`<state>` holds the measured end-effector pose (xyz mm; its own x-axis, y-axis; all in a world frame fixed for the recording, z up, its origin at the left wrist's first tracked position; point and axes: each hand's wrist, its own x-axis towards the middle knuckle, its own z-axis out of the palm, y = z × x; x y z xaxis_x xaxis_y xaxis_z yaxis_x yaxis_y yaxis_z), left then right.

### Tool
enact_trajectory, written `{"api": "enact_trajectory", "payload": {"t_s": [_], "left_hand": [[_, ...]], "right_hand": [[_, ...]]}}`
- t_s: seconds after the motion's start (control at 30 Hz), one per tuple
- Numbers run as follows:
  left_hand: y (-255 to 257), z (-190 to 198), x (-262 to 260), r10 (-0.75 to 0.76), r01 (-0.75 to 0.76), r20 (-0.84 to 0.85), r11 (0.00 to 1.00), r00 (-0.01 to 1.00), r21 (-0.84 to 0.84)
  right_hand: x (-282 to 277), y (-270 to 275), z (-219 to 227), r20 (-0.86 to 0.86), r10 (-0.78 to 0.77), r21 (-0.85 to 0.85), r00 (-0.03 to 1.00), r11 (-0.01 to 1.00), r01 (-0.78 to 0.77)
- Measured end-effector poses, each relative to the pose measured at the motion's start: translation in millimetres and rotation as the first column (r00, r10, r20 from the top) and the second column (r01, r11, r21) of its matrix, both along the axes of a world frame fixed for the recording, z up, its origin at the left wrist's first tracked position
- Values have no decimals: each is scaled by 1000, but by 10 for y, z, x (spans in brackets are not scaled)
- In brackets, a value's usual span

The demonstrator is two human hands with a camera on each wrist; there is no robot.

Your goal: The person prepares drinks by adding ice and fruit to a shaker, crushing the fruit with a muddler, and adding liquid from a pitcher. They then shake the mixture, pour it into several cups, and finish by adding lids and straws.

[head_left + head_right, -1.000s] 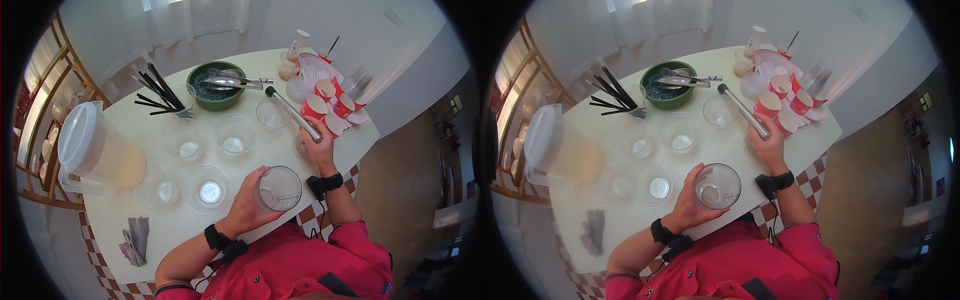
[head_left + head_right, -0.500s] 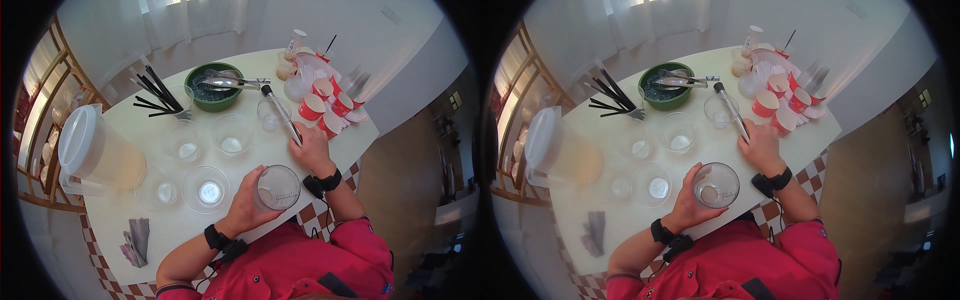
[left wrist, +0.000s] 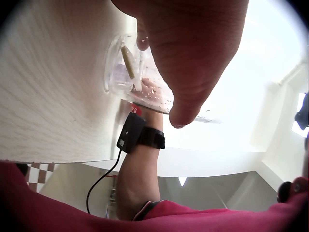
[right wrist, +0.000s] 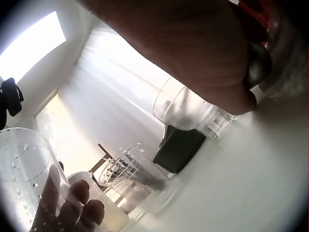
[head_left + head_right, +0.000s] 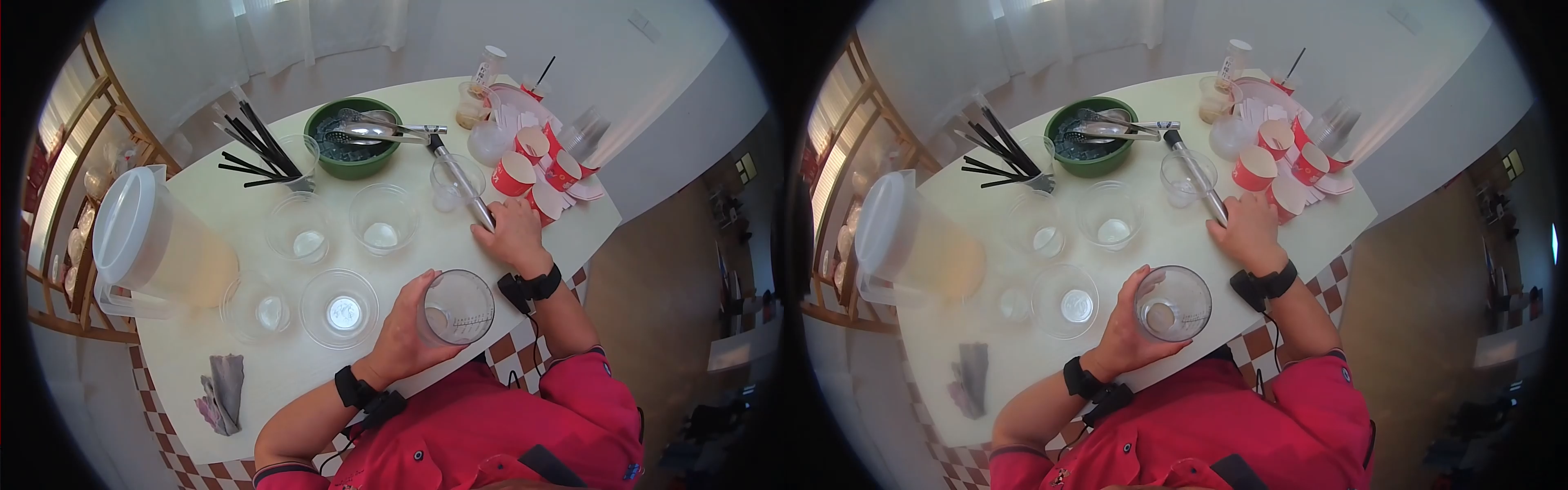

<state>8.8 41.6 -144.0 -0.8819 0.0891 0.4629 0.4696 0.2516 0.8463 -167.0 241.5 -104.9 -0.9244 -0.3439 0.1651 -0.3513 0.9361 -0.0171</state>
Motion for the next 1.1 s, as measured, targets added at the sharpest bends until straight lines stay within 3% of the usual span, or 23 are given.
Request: {"api": "enact_trajectory", "payload": {"t_s": [0.33,0.47,0.77,0.97,1.1], "left_hand": [[4,-21,9,-17,16,27,999,999,45],[-15,-12,-6,0,-1,-17,999,1000,-49],[-8,5,-4,1,-2,-5,999,1000,-44],[-3,2,-2,3,-3,-6,999,1000,-46],[-4,-1,4,-7,7,4,999,1000,-40]], "right_hand": [[137,140,109,90,108,-56,990,993,-104],[156,234,98,87,183,-63,979,982,-178],[175,265,122,49,189,-87,981,979,-184],[95,48,233,-122,226,-494,966,831,-257],[7,-91,205,-69,263,-593,962,765,-252]]}}
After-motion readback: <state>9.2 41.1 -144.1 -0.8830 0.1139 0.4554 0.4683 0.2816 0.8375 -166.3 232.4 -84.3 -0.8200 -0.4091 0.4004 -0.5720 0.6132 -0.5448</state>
